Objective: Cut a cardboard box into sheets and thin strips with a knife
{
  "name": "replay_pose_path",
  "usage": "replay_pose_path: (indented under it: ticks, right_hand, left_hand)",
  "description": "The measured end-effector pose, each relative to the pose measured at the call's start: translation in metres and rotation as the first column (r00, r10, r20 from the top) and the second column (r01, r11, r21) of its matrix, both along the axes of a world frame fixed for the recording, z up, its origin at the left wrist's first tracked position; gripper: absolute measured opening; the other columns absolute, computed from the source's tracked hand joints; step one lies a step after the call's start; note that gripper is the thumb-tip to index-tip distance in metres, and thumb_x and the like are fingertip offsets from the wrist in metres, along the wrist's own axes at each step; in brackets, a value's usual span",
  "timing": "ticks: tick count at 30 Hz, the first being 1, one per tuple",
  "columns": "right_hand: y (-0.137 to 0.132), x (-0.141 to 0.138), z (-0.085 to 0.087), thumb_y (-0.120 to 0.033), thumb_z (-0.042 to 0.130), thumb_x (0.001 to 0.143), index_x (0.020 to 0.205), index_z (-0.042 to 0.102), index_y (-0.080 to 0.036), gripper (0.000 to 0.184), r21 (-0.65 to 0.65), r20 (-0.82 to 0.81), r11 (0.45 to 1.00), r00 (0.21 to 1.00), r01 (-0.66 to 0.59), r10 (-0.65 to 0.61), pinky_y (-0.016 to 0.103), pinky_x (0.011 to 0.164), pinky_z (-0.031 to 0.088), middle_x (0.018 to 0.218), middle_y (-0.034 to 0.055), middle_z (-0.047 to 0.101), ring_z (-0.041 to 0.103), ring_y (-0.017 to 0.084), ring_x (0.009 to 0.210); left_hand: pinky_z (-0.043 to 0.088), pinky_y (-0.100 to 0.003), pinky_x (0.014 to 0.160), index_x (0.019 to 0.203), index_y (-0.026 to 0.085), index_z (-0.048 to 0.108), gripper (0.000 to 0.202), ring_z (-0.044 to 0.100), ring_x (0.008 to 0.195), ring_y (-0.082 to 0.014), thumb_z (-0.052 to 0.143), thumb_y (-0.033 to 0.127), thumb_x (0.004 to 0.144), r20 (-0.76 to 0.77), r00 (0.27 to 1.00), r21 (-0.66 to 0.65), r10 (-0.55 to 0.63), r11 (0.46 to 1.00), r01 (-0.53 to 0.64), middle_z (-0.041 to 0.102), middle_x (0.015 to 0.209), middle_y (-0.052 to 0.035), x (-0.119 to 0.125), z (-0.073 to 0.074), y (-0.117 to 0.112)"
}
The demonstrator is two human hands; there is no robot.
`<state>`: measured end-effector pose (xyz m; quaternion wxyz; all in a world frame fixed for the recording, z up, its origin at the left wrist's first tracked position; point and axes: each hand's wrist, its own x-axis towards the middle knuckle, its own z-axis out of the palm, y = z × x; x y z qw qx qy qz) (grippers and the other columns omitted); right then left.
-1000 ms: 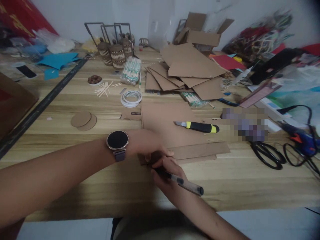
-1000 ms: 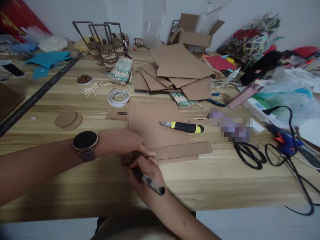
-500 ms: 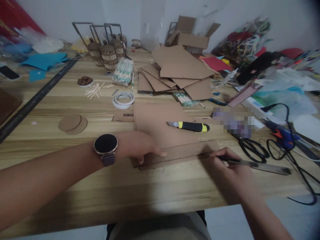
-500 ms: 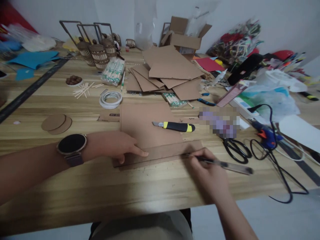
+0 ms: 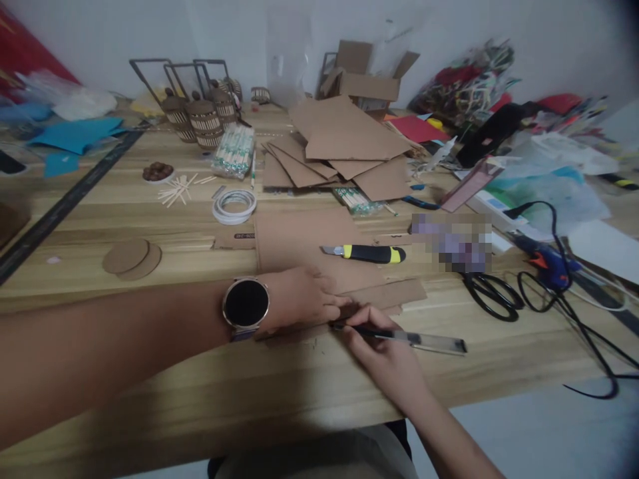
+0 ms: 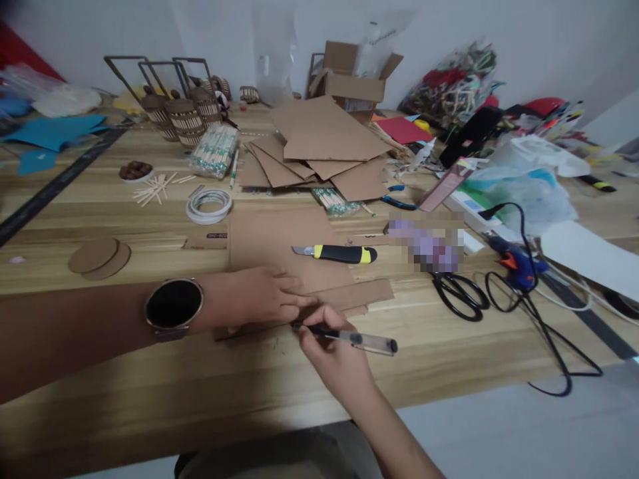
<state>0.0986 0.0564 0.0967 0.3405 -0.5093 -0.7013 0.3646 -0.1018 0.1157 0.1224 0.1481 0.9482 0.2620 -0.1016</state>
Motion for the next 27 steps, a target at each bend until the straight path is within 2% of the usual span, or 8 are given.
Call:
replay_pose_path:
  ticks: [3, 7, 10, 15, 19, 21, 24, 27]
  right_hand:
    - [0.000, -0.002, -0.007, -0.029, 0.059, 0.081, 0.068, 0.055, -0.023, 0.015, 0.042, -0.005, 0.999, 1.000, -0.013, 0.013, 0.029, 0.059, 0.045, 0.068, 0.0014, 0.063, 0.060, 0.018, 0.068]
    - [0.002, -0.004, -0.012, -0.028, 0.059, 0.081, 0.068, 0.054, -0.024, 0.015, 0.029, -0.010, 0.999, 1.000, -0.027, 0.027, 0.029, 0.062, 0.046, 0.070, 0.0018, 0.065, 0.062, 0.020, 0.073]
    - [0.007, 0.005, -0.010, -0.030, 0.059, 0.081, 0.068, 0.056, -0.024, 0.015, 0.034, 0.047, 0.999, 0.999, -0.002, 0.000, 0.029, 0.060, 0.046, 0.068, 0.0018, 0.065, 0.062, 0.020, 0.071]
    - [0.028, 0.076, 0.001, -0.038, 0.059, 0.078, 0.069, 0.062, -0.024, 0.017, 0.078, 0.219, 0.982, 0.958, 0.173, -0.187, 0.032, 0.057, 0.046, 0.066, 0.0015, 0.066, 0.061, 0.020, 0.063]
    - [0.043, 0.142, 0.019, -0.039, 0.063, 0.073, 0.067, 0.059, -0.026, 0.015, 0.203, 0.338, 0.879, 0.812, 0.431, -0.476, 0.035, 0.053, 0.042, 0.066, 0.0051, 0.066, 0.061, 0.023, 0.061]
    - [0.050, 0.154, 0.029, -0.038, 0.061, 0.079, 0.072, 0.059, -0.026, 0.014, 0.290, 0.386, 0.841, 0.748, 0.457, -0.540, 0.036, 0.055, 0.041, 0.071, 0.0074, 0.068, 0.062, 0.024, 0.063]
    - [0.065, 0.141, 0.039, -0.039, 0.057, 0.086, 0.077, 0.060, -0.024, 0.018, 0.453, 0.538, 0.857, 0.691, 0.246, -0.483, 0.040, 0.064, 0.043, 0.071, 0.0091, 0.068, 0.064, 0.028, 0.067]
    - [0.089, 0.101, 0.049, -0.035, 0.054, 0.092, 0.081, 0.064, -0.019, 0.022, 0.467, 0.778, 0.879, 0.517, -0.096, -0.357, 0.043, 0.077, 0.042, 0.071, 0.0120, 0.070, 0.066, 0.031, 0.072]
  left_hand:
    - [0.034, -0.041, 0.113, 0.116, 0.033, 0.059, 0.092, 0.040, 0.140, -0.0312, 0.087, -0.001, 0.035, 0.035, 0.992, -0.016, -0.118, 0.993, 0.119, 0.047, 0.154, 0.0026, -0.002, -0.004, 0.005]
    - [0.033, -0.045, 0.113, 0.119, 0.030, 0.056, 0.095, 0.042, 0.137, -0.0327, 0.090, 0.004, 0.034, 0.048, 0.987, -0.004, -0.155, 0.988, 0.156, 0.050, 0.151, -0.0026, -0.005, -0.009, 0.008]
    - [0.034, -0.046, 0.111, 0.119, 0.032, 0.057, 0.090, 0.044, 0.133, -0.0329, 0.085, 0.003, 0.038, 0.091, 0.983, 0.005, -0.162, 0.987, 0.162, 0.049, 0.151, -0.0015, -0.006, -0.013, 0.007]
    - [0.034, -0.045, 0.109, 0.115, 0.034, 0.059, 0.083, 0.047, 0.130, -0.0325, 0.078, -0.002, 0.042, 0.058, 0.989, -0.013, -0.136, 0.991, 0.137, 0.042, 0.158, 0.0023, -0.002, -0.006, 0.005]
    - [0.035, -0.045, 0.108, 0.117, 0.033, 0.059, 0.087, 0.048, 0.130, -0.0327, 0.079, -0.004, 0.041, -0.034, 0.989, -0.003, -0.145, 0.989, 0.145, 0.038, 0.160, 0.0025, 0.000, 0.006, 0.004]
    - [0.036, -0.045, 0.107, 0.116, 0.032, 0.059, 0.084, 0.048, 0.129, -0.0328, 0.080, -0.003, 0.042, -0.027, 0.988, 0.007, -0.155, 0.988, 0.155, 0.040, 0.159, 0.0013, 0.000, 0.007, 0.003]
    - [0.039, -0.045, 0.103, 0.111, 0.032, 0.062, 0.075, 0.052, 0.124, -0.0332, 0.079, -0.002, 0.046, 0.021, 0.990, 0.027, -0.141, 0.990, 0.140, 0.043, 0.157, 0.0020, 0.001, 0.004, 0.000]
    - [0.042, -0.045, 0.097, 0.105, 0.034, 0.065, 0.052, 0.057, 0.119, -0.0299, 0.069, -0.001, 0.067, 0.020, 0.999, 0.056, -0.051, 0.997, 0.050, 0.045, 0.156, 0.0070, 0.002, 0.003, -0.007]
